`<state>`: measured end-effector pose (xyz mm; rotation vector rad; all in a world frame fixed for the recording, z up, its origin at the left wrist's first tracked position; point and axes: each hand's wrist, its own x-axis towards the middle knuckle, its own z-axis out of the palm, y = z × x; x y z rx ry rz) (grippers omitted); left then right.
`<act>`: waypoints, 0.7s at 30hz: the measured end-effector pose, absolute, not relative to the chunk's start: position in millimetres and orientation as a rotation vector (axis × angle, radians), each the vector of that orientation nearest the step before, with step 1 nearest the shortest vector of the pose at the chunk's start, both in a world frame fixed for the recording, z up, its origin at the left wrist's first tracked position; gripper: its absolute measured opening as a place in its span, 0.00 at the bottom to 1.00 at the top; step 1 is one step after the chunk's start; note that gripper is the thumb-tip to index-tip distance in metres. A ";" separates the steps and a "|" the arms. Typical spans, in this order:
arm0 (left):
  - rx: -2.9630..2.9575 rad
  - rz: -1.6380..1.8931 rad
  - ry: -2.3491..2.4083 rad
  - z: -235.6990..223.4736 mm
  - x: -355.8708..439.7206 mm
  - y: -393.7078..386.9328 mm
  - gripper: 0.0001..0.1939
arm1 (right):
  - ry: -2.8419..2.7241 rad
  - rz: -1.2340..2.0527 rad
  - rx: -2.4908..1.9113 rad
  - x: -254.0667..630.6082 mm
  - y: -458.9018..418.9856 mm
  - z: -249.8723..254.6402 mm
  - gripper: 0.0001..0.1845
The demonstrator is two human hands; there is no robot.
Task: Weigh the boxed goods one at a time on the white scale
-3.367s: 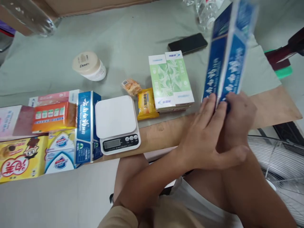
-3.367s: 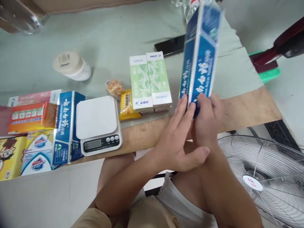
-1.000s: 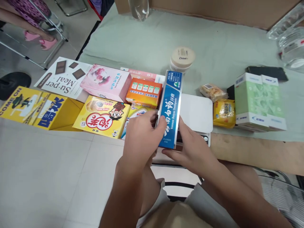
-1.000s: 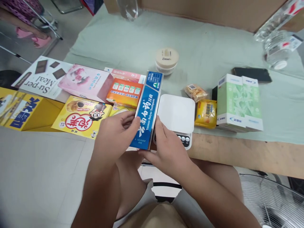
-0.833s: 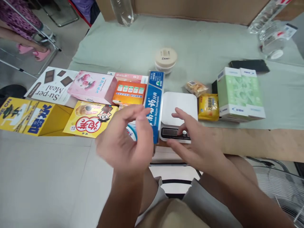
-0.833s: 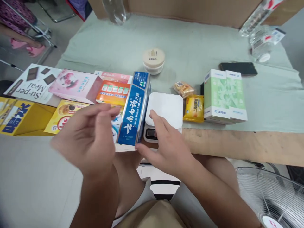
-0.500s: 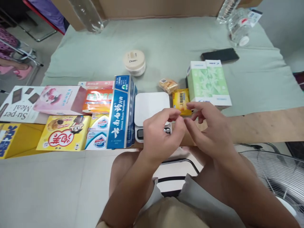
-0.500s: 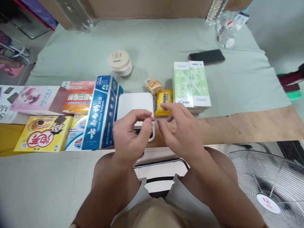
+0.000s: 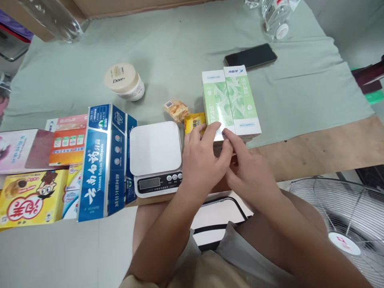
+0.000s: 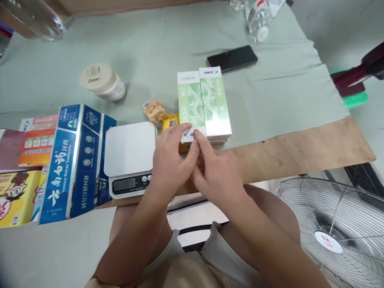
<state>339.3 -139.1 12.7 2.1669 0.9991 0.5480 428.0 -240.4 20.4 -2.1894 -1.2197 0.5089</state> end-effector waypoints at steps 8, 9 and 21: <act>2.054 0.633 0.908 11.2 337.1 -136.5 0.12 | -0.974 0.727 -1.916 420.6 -236.6 21.9 0.14; 2.048 0.638 0.897 10.5 336.7 -136.8 0.12 | -0.963 0.719 -1.903 420.0 -236.3 21.0 0.14; 1.928 0.657 0.811 18.2 323.2 -135.7 0.07 | -0.903 0.671 -1.843 410.2 -237.1 23.2 0.17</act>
